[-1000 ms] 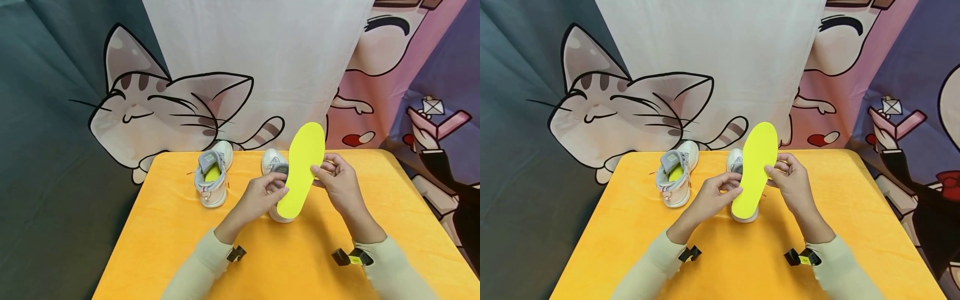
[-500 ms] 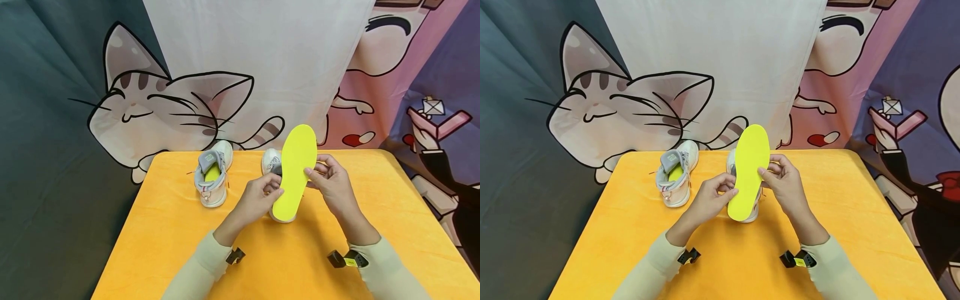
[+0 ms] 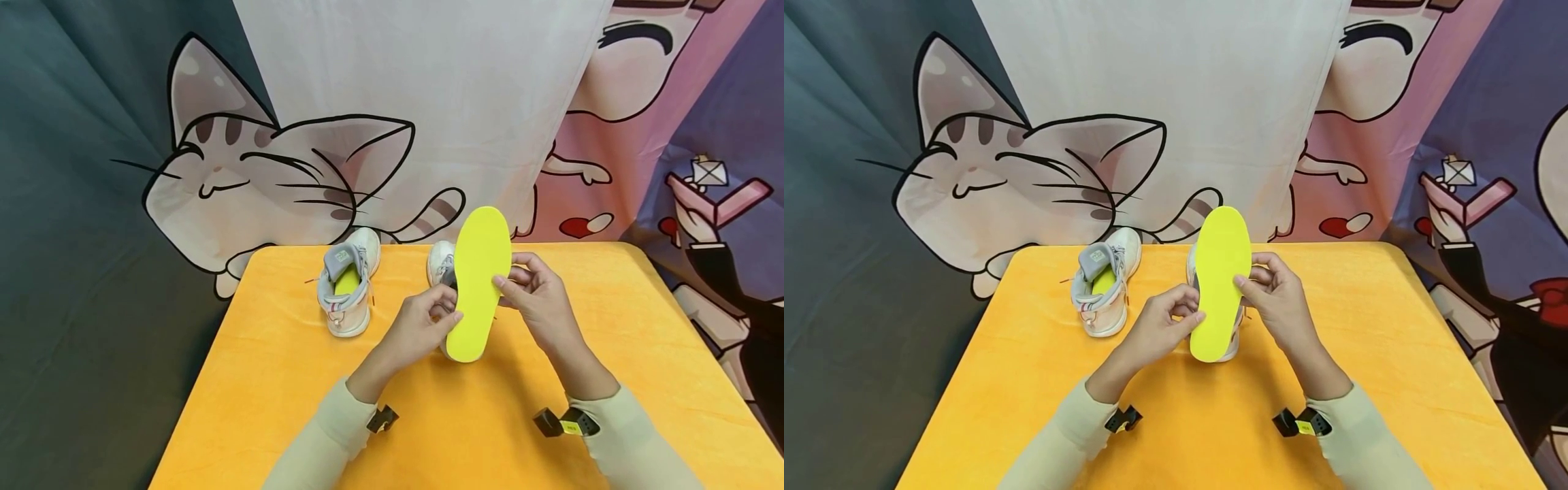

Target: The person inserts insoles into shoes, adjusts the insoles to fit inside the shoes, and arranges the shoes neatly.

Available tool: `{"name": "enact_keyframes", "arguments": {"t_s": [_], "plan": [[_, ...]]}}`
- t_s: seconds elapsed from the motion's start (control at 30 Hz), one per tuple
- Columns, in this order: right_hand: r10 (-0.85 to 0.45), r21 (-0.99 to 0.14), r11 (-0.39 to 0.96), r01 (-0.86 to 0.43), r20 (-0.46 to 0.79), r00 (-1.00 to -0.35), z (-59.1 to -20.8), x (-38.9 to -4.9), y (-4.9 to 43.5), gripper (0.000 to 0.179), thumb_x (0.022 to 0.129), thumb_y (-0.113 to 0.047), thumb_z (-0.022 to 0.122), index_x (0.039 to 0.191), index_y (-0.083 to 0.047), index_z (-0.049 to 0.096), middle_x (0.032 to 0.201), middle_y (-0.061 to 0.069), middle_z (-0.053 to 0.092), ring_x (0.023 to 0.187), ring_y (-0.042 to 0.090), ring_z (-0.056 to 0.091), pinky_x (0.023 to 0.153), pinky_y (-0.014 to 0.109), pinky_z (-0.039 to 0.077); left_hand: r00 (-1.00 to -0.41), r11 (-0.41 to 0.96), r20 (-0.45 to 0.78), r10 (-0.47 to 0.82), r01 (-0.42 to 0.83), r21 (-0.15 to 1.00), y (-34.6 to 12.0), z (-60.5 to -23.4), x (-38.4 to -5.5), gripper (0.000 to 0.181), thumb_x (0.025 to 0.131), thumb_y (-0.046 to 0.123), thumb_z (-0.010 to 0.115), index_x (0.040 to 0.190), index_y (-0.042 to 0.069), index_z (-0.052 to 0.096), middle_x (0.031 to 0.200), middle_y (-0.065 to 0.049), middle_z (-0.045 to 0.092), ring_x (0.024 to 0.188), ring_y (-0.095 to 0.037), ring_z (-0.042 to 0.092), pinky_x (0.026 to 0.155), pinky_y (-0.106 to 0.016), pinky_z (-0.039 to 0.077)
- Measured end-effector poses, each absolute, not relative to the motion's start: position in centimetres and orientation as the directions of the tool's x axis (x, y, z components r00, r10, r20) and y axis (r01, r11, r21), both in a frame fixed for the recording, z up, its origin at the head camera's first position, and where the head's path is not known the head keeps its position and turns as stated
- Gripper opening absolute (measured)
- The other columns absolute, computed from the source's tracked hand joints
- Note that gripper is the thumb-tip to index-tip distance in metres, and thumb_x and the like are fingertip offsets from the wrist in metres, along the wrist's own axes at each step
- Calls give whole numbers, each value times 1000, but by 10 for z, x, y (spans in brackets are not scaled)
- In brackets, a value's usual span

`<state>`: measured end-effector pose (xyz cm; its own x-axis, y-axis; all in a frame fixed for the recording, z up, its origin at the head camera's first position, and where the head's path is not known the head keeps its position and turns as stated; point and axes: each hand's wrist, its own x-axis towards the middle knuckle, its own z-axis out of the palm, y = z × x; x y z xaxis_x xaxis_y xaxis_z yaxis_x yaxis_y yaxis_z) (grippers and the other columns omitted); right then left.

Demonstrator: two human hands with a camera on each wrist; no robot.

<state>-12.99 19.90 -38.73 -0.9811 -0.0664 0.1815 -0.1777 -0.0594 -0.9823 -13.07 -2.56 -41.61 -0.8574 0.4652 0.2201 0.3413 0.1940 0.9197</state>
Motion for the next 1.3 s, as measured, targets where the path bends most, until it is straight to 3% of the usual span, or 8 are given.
{"name": "enact_keyframes", "arguments": {"t_s": [0.17,0.4,0.67,0.97,1.13,1.23,1.3], "plan": [[-82,-983,-37,-183,185,-979,-387,-129,197,28,98,-2,68,124,-9,61,103,-10,77,86,6,76,74,25,62,-857,179,248,451,359,916,-24,-420,-129,14,98,5,68,111,4,62,100,-9,67,85,-8,67,78,-37,61],[-102,-983,-3,-182,182,-978,-386,-127,192,28,99,-1,66,126,-1,59,104,-10,76,87,6,75,73,24,62,-856,156,274,439,373,915,-21,-423,-127,14,98,4,68,109,4,60,100,-10,67,84,-6,67,74,-25,59],[-111,-982,80,-171,162,-981,-391,-122,187,31,99,-1,66,127,8,56,101,-12,74,84,5,70,71,21,60,-881,164,275,385,358,919,-21,-421,-125,11,100,6,66,107,4,58,97,-9,67,81,-7,65,69,-29,59],[-124,-964,176,-199,179,-976,-394,-120,188,28,98,-4,68,123,5,60,99,-14,74,81,5,68,71,20,59,-878,137,267,397,344,929,-26,-417,-127,14,100,9,67,111,4,60,98,-9,67,82,-8,67,67,-25,59],[-148,-961,191,-202,175,-973,-395,-119,190,31,98,-5,68,126,6,59,100,-16,73,84,5,71,73,21,60,-885,71,262,385,312,948,-37,-407,-137,22,102,14,65,122,5,61,104,-12,66,91,-26,73,71,-38,64],[-165,-957,207,-202,169,-972,-396,-118,191,31,99,-5,68,127,5,59,100,-16,73,84,6,71,73,22,60,-893,29,285,348,314,949,-47,-396,-145,28,103,15,62,128,2,59,107,-17,65,93,-41,72,71,-41,64],[-177,-956,214,-203,166,-970,-397,-117,192,31,99,-5,68,127,5,60,100,-16,73,84,6,71,73,22,61,-897,21,309,316,332,943,-53,-388,-152,31,104,15,61,131,1,58,107,-20,64,93,-43,71,70,-39,64]]}}
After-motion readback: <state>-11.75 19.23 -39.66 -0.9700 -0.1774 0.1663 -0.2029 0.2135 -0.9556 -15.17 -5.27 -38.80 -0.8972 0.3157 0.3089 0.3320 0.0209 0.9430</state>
